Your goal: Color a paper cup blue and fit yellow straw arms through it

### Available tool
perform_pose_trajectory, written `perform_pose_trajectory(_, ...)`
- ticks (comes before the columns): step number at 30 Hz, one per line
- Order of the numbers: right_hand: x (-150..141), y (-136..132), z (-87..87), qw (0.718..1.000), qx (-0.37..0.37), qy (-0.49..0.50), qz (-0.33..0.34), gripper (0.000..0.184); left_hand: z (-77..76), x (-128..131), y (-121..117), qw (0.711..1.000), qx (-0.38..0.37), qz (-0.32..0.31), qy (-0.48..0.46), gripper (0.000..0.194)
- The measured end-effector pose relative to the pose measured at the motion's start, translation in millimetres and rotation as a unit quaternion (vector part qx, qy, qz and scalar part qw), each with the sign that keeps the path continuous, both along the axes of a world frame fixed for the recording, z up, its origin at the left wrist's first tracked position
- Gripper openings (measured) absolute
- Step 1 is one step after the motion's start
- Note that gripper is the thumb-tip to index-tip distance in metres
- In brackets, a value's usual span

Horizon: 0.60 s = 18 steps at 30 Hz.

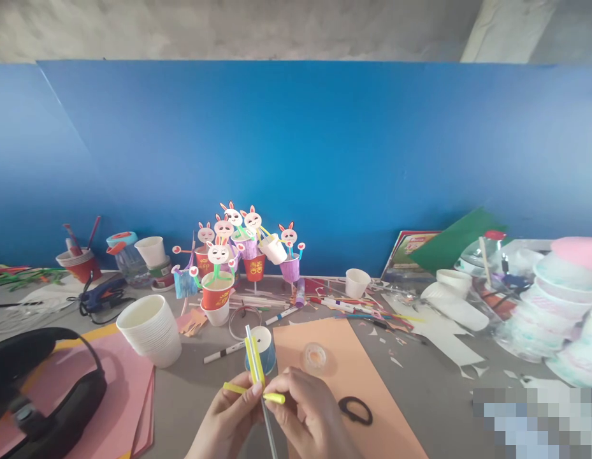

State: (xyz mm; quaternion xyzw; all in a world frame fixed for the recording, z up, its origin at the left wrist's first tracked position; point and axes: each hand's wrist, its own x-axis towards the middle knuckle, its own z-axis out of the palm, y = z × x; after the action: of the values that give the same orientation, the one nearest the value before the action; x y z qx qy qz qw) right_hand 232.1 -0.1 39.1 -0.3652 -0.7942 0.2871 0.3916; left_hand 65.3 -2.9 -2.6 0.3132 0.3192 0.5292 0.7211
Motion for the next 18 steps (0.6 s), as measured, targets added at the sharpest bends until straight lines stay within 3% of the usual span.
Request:
perform_pose_trajectory(3, -2, 1, -6.3, 0.994, -0.086, 0.062, -0.012, 0.023, 0.3, 2, 0, 1.0, 0.002, 0.003, 0.018, 0.042)
perform_pose_trajectory(8, -6, 3, -11.5, 0.958, -0.24, 0.156, 0.009, 0.036, -1.9, 1, 2, 1.0, 0.006, 0.006, 0.03, 0.042)
perform_pose_trajectory(12, -10, 4, -11.5, 0.927, -0.301, 0.22, 0.044, 0.037, -5.1, 1, 3, 0.999, 0.02, 0.008, 0.048, 0.042)
perform_pose_trajectory(18, -10, 8, -10.3, 0.897, -0.342, 0.27, 0.074, 0.036, 0.5, 3, 2, 0.989, 0.102, 0.037, 0.105, 0.038)
